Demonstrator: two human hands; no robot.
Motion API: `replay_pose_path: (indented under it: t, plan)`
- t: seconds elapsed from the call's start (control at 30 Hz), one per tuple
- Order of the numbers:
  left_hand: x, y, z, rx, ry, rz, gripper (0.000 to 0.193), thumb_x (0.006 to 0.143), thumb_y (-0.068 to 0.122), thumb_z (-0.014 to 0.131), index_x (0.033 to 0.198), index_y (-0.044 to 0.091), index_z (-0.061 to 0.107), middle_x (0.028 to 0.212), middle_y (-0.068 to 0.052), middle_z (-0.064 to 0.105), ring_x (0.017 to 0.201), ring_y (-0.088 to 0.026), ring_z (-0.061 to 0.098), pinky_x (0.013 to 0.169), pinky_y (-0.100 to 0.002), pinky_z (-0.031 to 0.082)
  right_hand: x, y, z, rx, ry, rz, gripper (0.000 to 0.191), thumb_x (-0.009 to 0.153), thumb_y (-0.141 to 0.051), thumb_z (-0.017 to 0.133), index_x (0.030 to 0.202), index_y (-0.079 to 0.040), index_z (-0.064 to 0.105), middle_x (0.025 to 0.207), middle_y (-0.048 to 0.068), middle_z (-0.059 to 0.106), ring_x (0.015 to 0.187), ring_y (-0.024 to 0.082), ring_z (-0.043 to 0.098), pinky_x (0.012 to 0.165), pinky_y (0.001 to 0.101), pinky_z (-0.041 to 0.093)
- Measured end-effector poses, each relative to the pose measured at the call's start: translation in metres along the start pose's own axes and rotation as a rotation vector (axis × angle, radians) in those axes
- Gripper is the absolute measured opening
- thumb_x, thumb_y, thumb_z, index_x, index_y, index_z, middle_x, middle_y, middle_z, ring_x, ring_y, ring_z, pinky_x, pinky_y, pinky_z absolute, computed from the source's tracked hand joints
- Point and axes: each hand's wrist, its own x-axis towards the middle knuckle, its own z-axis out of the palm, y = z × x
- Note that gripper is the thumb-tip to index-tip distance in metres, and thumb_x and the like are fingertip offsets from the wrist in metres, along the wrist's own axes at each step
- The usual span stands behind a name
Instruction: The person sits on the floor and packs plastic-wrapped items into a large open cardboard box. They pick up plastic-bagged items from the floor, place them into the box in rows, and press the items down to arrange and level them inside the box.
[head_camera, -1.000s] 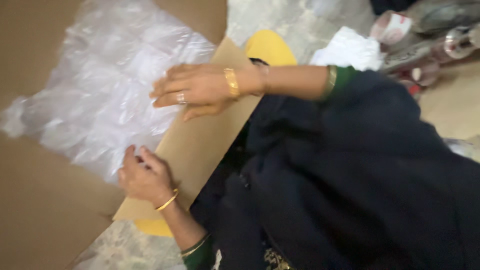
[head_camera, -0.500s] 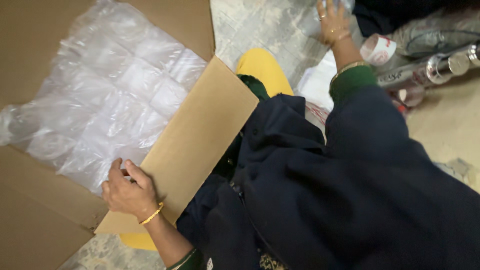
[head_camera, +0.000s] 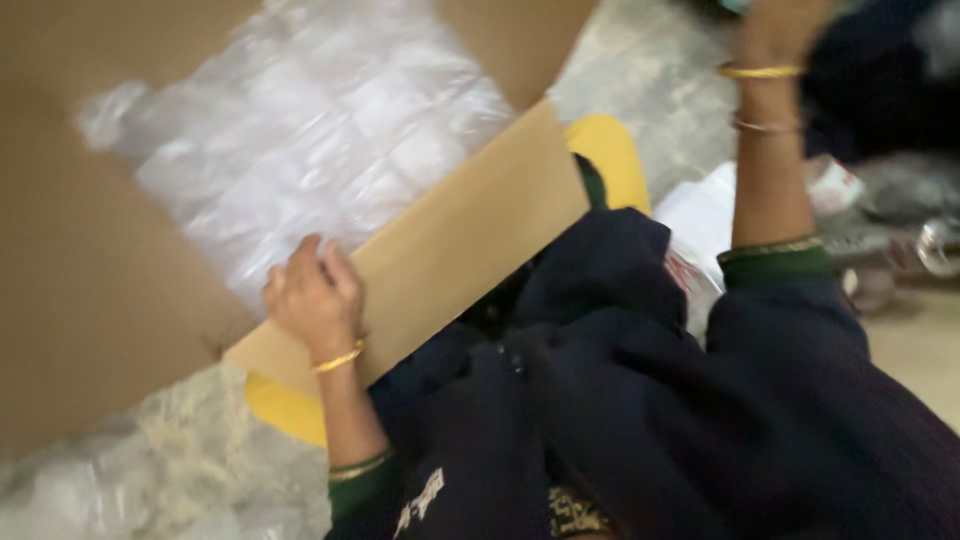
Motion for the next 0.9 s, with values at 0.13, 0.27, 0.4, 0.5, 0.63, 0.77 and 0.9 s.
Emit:
replay_pose_path:
  t: [0.13,0.27,0.4,0.5,0.63,0.77,0.9]
  plan:
    - [0.002,0.006,0.002,-0.015,0.023,-0.027,0.016,0.099,0.024,0.072,0.107,0.011,0.074,0.088,-0.006,0.072,0.08,-0.029,0.062,0.076,-0.044,0.048,-0.012,-0.047,-0.027,0.218,0.244,-0.188,0.082,0.09,-0.045,0.078,0.143,0.007,0.043,0.129,0.031,0.044,0.118,0.047,0.044,0.101,0.0516,0.041]
    - [0.005,0.01,0.001,0.008,0.023,-0.036,0.021,0.096,0.028,0.073,0.108,0.01,0.074,0.085,-0.006,0.07,0.078,-0.028,0.061,0.071,-0.042,0.045,-0.08,-0.197,0.03,0.61,-0.416,-0.471,0.08,0.092,-0.046,0.075,0.143,0.007,0.043,0.131,0.031,0.045,0.12,0.047,0.045,0.102,0.0505,0.042]
    - [0.007,0.013,0.0,-0.032,0.005,-0.02,0.021,0.097,0.029,0.073,0.107,0.011,0.073,0.08,-0.005,0.065,0.078,-0.025,0.06,0.071,-0.042,0.045,-0.139,-0.384,0.136,0.562,-1.0,-0.349,0.078,0.093,-0.046,0.072,0.143,0.006,0.042,0.133,0.031,0.046,0.121,0.046,0.046,0.102,0.0495,0.042]
    - [0.009,0.015,0.001,-0.036,0.058,-0.005,0.021,0.096,0.03,0.073,0.104,0.011,0.073,0.078,-0.003,0.062,0.078,-0.023,0.059,0.07,-0.041,0.045,-0.16,-0.472,0.177,0.582,-1.102,-0.088,0.077,0.094,-0.047,0.07,0.143,0.006,0.042,0.134,0.031,0.047,0.123,0.045,0.046,0.103,0.0487,0.042]
    - [0.013,0.016,0.003,-0.006,0.125,0.003,0.021,0.095,0.031,0.072,0.102,0.012,0.071,0.079,-0.002,0.059,0.077,-0.021,0.058,0.069,-0.039,0.045,-0.191,-0.539,0.196,0.632,-1.122,0.069,0.076,0.095,-0.048,0.067,0.143,0.005,0.042,0.136,0.03,0.047,0.124,0.045,0.047,0.104,0.0477,0.042]
    - [0.018,0.018,0.003,0.011,0.146,0.015,0.021,0.097,0.032,0.071,0.102,0.011,0.07,0.079,0.0,0.055,0.076,-0.019,0.055,0.068,-0.035,0.043,-0.228,-0.582,0.207,0.598,-1.068,-0.046,0.074,0.096,-0.049,0.065,0.142,0.004,0.041,0.138,0.03,0.048,0.126,0.044,0.048,0.105,0.0466,0.042]
    - [0.02,0.016,0.005,0.032,0.127,0.034,0.023,0.098,0.035,0.069,0.094,0.013,0.068,0.077,0.001,0.054,0.072,-0.016,0.052,0.063,-0.033,0.038,-0.27,-0.596,0.207,0.255,-0.881,-0.392,0.076,0.1,-0.054,0.057,0.146,0.004,0.041,0.146,0.031,0.045,0.133,0.046,0.046,0.112,0.0496,0.039]
